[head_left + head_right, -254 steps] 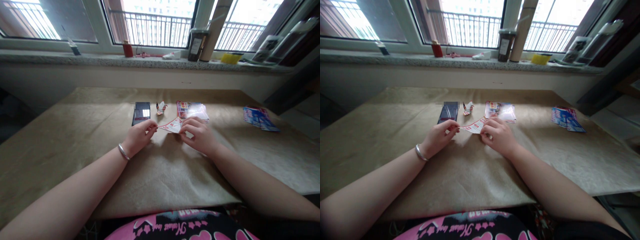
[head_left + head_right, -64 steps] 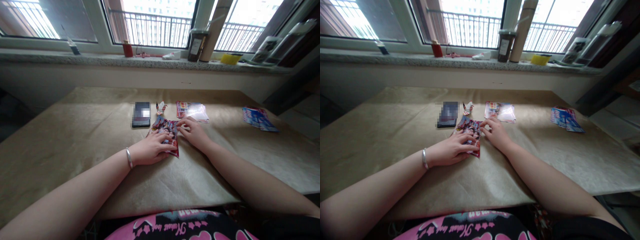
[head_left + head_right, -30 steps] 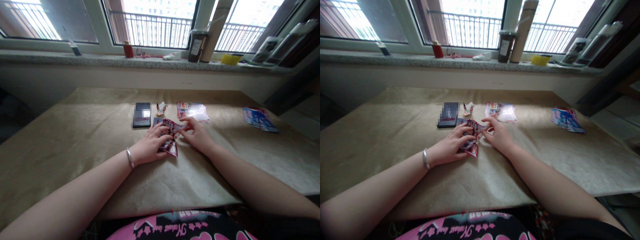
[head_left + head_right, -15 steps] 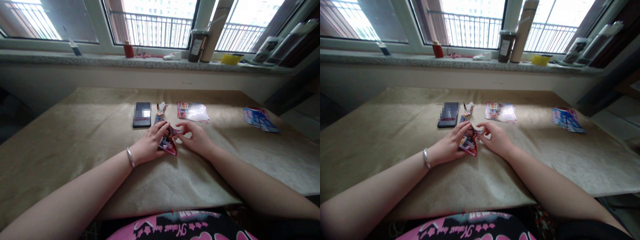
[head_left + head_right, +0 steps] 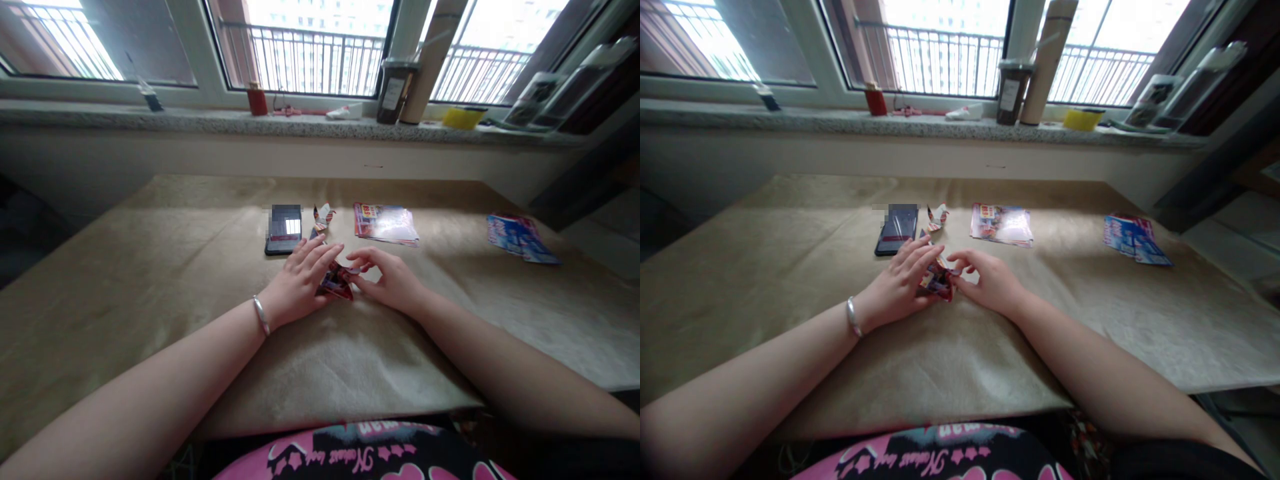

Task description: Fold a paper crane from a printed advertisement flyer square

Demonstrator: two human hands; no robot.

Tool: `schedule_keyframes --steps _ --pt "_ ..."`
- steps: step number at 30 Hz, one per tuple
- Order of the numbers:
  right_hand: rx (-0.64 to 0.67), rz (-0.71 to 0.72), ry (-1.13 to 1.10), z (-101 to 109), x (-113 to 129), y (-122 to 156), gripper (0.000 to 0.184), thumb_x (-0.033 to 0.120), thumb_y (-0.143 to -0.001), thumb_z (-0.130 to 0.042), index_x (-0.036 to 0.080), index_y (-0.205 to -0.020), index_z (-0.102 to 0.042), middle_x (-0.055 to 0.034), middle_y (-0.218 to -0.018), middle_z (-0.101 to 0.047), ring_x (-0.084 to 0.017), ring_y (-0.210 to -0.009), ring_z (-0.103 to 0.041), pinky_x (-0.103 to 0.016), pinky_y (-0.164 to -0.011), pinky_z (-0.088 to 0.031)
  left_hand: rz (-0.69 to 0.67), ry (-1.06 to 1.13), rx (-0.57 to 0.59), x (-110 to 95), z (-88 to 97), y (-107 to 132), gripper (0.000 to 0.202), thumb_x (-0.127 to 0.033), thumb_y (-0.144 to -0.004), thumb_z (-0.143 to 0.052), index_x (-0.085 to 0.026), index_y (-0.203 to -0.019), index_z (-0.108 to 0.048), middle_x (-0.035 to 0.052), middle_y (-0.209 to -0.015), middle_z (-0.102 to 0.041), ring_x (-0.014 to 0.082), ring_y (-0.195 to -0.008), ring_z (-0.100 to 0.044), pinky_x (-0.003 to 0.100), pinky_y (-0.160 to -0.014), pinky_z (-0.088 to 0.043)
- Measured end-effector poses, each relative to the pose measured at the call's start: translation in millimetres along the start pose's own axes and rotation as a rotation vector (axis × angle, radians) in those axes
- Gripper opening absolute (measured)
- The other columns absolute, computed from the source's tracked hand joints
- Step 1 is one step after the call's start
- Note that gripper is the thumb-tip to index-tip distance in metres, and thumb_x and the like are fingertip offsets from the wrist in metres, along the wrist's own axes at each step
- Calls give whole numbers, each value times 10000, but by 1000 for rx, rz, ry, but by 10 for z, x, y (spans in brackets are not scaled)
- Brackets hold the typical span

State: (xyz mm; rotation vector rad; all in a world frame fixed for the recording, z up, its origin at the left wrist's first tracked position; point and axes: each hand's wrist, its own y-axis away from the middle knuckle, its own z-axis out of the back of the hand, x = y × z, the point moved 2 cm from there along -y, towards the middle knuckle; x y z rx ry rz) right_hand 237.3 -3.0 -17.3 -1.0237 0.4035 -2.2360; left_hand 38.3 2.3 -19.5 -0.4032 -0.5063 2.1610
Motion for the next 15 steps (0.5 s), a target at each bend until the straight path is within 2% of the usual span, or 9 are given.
schedule_keyframes --steps 6,11,15 --pt "30 34 -21 4 12 9 282 188 -782 -580 212 -1061 -546 -23 -891 -667 -140 -790 -639 -283 -719 -541 21 -14 8 -12 41 -23 636 -375 -794 -621 -179 -1352 -388 106 -1293 -504 293 -1348 -274 496 -1145 -166" --pt "67 78 -19 18 66 0 259 153 -766 -554 198 -1021 -564 -39 -905 -673 -146 -786 -634 -284 -711 -527 0 -7 9 -37 88 -54 341 -330 -824 -580 -216 -1145 -584 54 -1139 -605 285 -1314 -326 512 -1131 -187" --pt "75 98 -32 35 92 -3 267 131 -755 -534 193 -1015 -552 -31 -868 -670 -146 -778 -630 -295 -735 -516 -2 4 -21 -32 100 -62 192 -322 -848 -560 -239 -1001 -640 32 -1041 -642 267 -1270 -387 518 -1111 -212"
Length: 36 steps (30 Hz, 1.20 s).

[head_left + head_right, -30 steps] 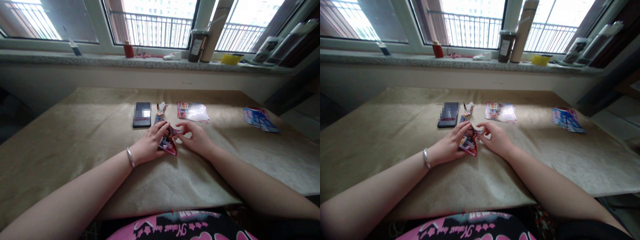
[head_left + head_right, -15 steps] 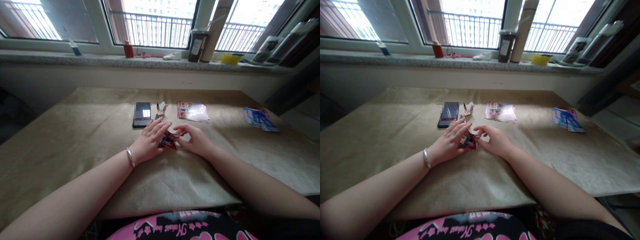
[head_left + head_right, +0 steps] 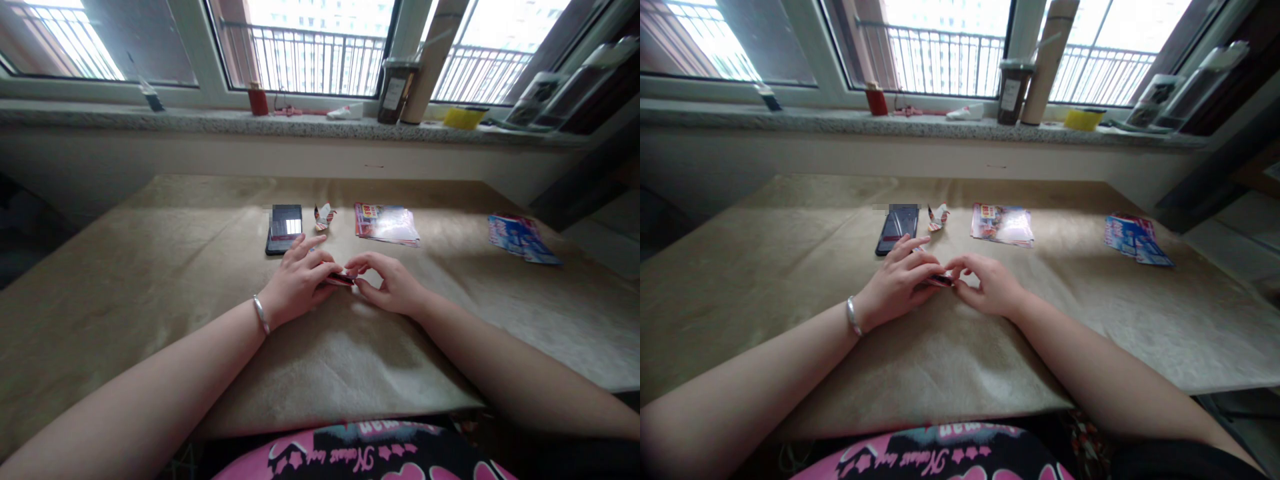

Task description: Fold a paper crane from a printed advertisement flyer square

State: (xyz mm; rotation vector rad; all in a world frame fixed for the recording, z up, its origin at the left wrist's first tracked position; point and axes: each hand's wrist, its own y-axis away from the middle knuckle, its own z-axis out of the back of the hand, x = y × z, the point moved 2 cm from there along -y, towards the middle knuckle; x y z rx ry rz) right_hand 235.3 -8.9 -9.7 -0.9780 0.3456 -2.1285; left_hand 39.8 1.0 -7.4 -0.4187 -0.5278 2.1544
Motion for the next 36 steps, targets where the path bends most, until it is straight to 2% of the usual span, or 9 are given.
schedule_keyframes --steps 3,9,12,17,22,28,32,36 --pt "10 -5 7 1 1 2 282 126 -747 -529 197 -1020 -543 -32 -881 -660 -148 -791 -620 -305 -749 -511 1 3 -27 16 -7 5 159 -307 -854 -556 -246 -970 -647 21 -997 -652 256 -1249 -412 514 -1103 -220" --pt "46 -68 128 -18 -11 -7 225 234 -744 -617 204 -955 -549 -28 -894 -632 -158 -798 -597 -269 -669 -492 -10 8 -65 13 13 -4 120 -272 -849 -567 -243 -927 -654 16 -941 -657 237 -1205 -460 479 -1084 -264" --pt "75 -88 204 -39 -15 -24 192 264 -758 -633 207 -925 -558 -22 -891 -628 -163 -803 -589 -273 -685 -476 -24 23 -98 5 38 -15 104 -260 -849 -570 -238 -914 -648 14 -919 -655 223 -1173 -488 459 -1071 -288" --pt "28 -116 236 -66 -17 -36 110 287 -802 -605 212 -876 -573 -18 -859 -632 -152 -767 -591 -265 -677 -467 -53 62 -163 9 54 -21 77 -223 -855 -560 -231 -863 -636 -2 -873 -651 188 -1107 -533 428 -1062 -304" --pt "-73 -41 183 -40 20 -23 75 204 -793 -577 224 -866 -585 -27 -894 -644 -155 -826 -606 -269 -717 -482 -43 100 -164 38 28 -12 59 -225 -828 -581 -224 -862 -629 11 -898 -649 199 -1100 -534 436 -1047 -318" --pt "-141 75 157 -17 45 -17 109 199 -820 -559 242 -898 -622 -33 -947 -649 -154 -876 -607 -300 -794 -499 -18 139 -143 68 12 -5 121 -185 -807 -575 -234 -902 -632 9 -954 -665 202 -1119 -523 440 -1061 -298" --pt "-145 124 207 -19 58 -17 128 210 -833 -558 265 -909 -645 -23 -954 -657 -150 -874 -605 -303 -809 -497 -17 164 -144 71 11 -12 126 -203 -821 -575 -241 -925 -635 8 -977 -675 200 -1112 -527 438 -1058 -295" --pt "-195 111 348 9 85 -14 98 216 -843 -559 257 -870 -644 -22 -941 -665 -161 -866 -592 -309 -791 -490 -32 186 -173 49 35 -26 171 -253 -812 -604 -224 -981 -614 30 -1007 -668 210 -1104 -534 432 -1030 -323"
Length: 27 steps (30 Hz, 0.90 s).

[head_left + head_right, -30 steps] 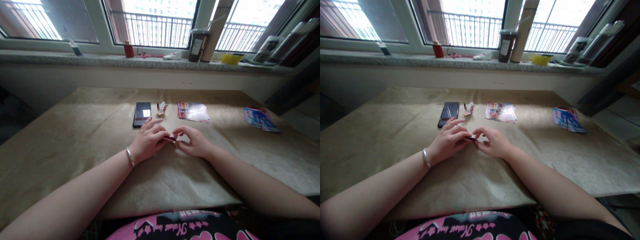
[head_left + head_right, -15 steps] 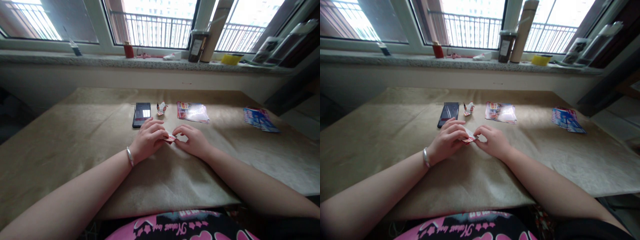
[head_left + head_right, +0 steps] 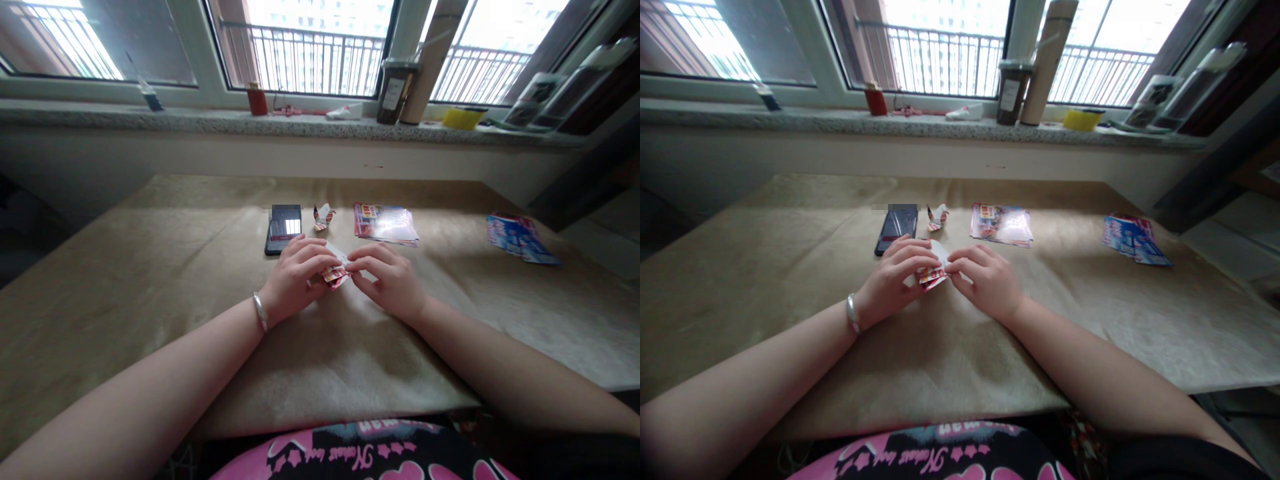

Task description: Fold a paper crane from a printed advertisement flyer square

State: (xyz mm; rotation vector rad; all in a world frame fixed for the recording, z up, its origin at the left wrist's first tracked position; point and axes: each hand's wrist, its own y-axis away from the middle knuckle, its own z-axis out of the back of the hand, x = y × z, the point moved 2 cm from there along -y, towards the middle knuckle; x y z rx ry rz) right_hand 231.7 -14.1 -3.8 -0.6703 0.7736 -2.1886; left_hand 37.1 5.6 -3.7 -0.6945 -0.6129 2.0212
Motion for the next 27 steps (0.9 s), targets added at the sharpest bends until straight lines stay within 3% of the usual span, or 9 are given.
schedule_keyframes --steps 6,10,17,27 --pt "-28 4 196 52 44 -7 88 213 -852 -553 248 -846 -634 -21 -988 -666 -188 -916 -565 -339 -825 -461 -56 -22 -84 -71 57 -12 185 -339 -793 -650 -222 -931 -616 22 -927 -661 178 -954 -579 365 -929 -404" --pt "-17 2 226 52 53 -15 89 224 -855 -550 252 -845 -634 -21 -1006 -660 -195 -936 -557 -345 -829 -458 4 -93 -94 -52 49 3 152 -356 -809 -636 -229 -892 -635 16 -893 -663 171 -883 -578 333 -846 -427" --pt "-29 3 151 29 27 -27 86 219 -844 -563 266 -850 -636 -16 -986 -661 -192 -926 -566 -350 -845 -470 11 -46 -114 9 19 31 59 -266 -832 -613 -226 -851 -651 12 -877 -659 156 -852 -581 336 -842 -430" --pt "-51 5 -42 28 -17 -41 53 236 -827 -599 260 -857 -635 -29 -980 -647 -189 -947 -563 -366 -859 -471 73 251 -161 -48 35 -6 51 -161 -833 -582 -175 -816 -628 40 -837 -622 129 -803 -597 267 -743 -505"
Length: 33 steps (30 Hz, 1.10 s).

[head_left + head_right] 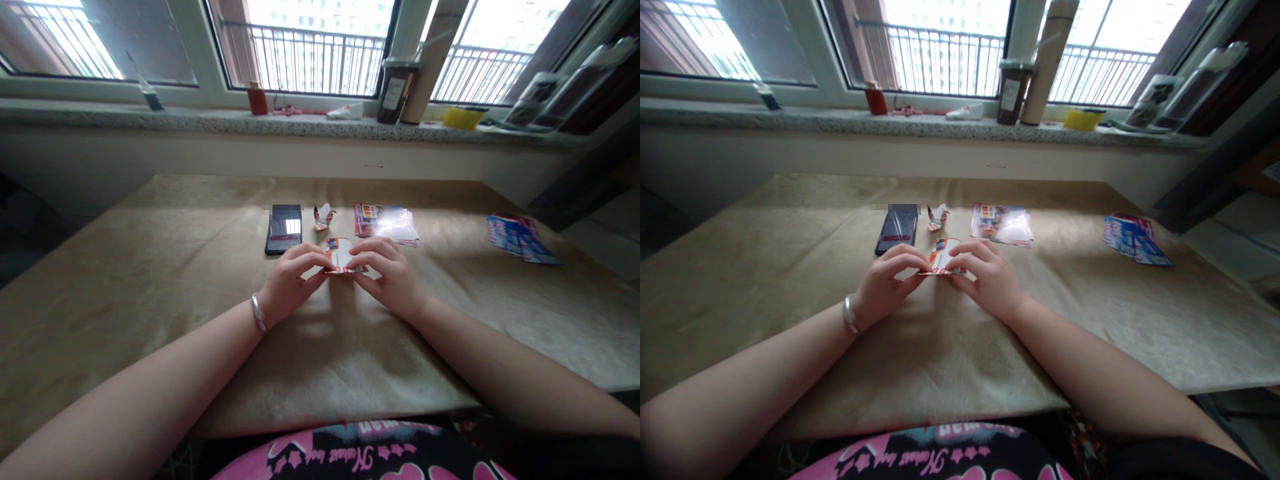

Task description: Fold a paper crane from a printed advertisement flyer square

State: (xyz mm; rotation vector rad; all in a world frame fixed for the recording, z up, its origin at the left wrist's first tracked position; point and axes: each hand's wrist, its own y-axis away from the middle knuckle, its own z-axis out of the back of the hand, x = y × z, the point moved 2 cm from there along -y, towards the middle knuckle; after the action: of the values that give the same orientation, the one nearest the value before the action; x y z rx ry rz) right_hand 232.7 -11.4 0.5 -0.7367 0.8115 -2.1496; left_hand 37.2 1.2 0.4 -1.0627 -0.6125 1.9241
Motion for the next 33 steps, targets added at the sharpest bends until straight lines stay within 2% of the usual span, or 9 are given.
schedule_keyframes --steps 7,13,19,23,33 --pt "-62 -1 -4 7 -7 -7 112 181 -812 -607 272 -818 -672 -20 -934 -662 -191 -950 -572 -375 -867 -480 -1 17 15 16 -15 0 22 -176 -816 -610 -160 -831 -615 54 -835 -636 139 -791 -604 281 -733 -512" --pt "-66 37 -2 -4 -13 -11 107 180 -808 -619 263 -843 -675 -19 -912 -678 -192 -948 -578 -384 -870 -491 3 -23 -38 17 -12 0 19 -171 -810 -625 -166 -792 -617 42 -793 -633 135 -750 -603 269 -694 -506" --pt "-63 -61 -89 -6 -39 -3 118 209 -807 -621 249 -918 -635 -31 -900 -680 -208 -958 -592 -405 -869 -498 17 52 -55 38 -5 11 51 -146 -803 -633 -165 -775 -595 23 -787 -610 110 -744 -590 231 -683 -500" --pt "-91 -130 -141 -8 -62 16 112 199 -800 -624 247 -902 -623 -26 -886 -675 -205 -968 -593 -396 -865 -502 34 43 -69 57 -5 24 63 -158 -804 -634 -164 -768 -583 22 -786 -600 110 -740 -576 228 -664 -492" --pt "-85 -87 -161 23 -71 24 104 176 -811 -631 261 -868 -653 2 -843 -705 -193 -959 -600 -388 -854 -509 -23 -16 -73 35 11 4 97 -161 -809 -621 -168 -745 -550 25 -809 -579 117 -755 -558 251 -678 -485"
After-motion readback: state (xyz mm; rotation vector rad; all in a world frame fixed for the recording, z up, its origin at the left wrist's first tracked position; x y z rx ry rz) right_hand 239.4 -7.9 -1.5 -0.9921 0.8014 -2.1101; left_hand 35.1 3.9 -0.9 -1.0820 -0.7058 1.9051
